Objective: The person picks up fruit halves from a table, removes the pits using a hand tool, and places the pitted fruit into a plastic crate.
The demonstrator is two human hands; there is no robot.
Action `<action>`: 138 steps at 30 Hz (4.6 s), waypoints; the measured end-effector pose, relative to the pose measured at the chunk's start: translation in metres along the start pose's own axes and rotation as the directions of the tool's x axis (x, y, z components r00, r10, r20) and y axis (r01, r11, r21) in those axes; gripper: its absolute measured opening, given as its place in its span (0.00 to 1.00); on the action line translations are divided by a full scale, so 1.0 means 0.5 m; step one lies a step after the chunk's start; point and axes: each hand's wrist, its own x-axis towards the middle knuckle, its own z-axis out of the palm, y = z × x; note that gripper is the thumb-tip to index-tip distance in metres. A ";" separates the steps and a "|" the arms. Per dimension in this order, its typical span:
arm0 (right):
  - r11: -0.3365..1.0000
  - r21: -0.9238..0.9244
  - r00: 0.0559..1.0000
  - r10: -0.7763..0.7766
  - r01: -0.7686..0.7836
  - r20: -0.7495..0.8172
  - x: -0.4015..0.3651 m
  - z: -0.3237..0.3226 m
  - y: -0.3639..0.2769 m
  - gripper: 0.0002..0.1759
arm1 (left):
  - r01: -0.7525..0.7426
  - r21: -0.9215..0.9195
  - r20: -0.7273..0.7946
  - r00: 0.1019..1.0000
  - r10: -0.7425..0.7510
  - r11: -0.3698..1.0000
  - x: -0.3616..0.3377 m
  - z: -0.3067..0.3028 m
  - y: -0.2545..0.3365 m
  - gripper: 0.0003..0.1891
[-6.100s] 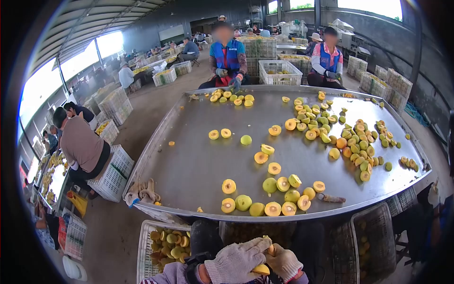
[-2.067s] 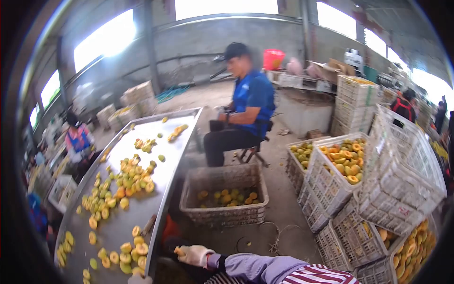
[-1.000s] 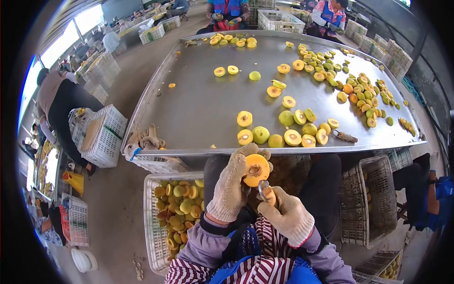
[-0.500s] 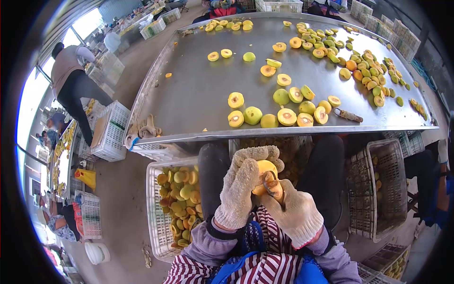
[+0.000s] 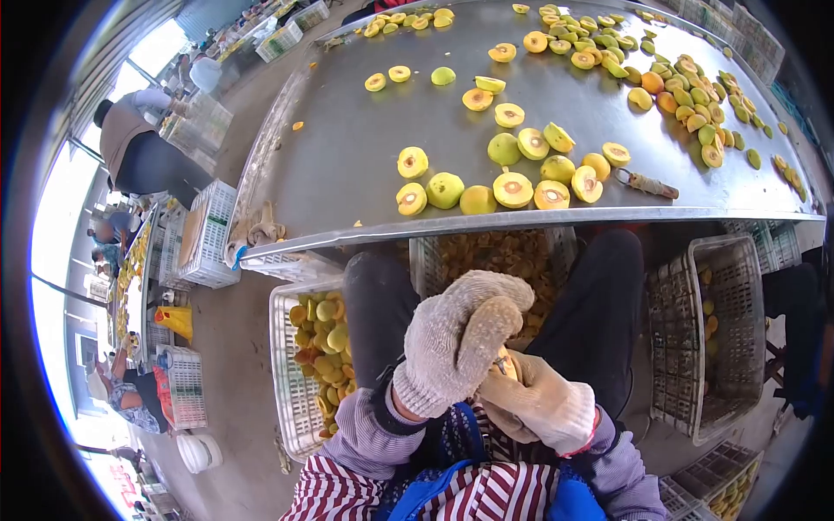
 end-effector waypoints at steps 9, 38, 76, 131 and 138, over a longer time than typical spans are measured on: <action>0.842 0.485 0.927 0.045 -0.236 0.372 -0.017 -0.064 0.015 0.12 | 0.033 -0.532 0.230 0.967 0.107 0.846 0.046 0.035 -0.012 0.17; 0.990 -0.137 0.971 -0.020 -0.013 -0.237 0.120 -0.075 -0.005 0.10 | 0.415 -0.014 -0.138 0.900 -0.413 0.910 0.245 -0.228 -0.259 0.38; 0.958 0.247 0.988 0.128 -0.146 0.090 0.045 -0.080 -0.029 0.12 | 0.005 0.233 0.175 0.983 -0.047 0.972 0.121 0.004 -0.018 0.21; 0.726 -0.634 0.700 -0.597 0.265 -0.391 0.113 -0.105 0.007 0.12 | 0.552 -0.319 0.186 0.833 -0.521 0.770 0.155 -0.054 -0.157 0.45; 0.607 -0.759 0.694 -0.651 0.234 -0.307 0.116 -0.085 0.010 0.12 | 0.390 -0.308 0.274 0.910 -0.312 0.868 0.137 -0.048 -0.154 0.40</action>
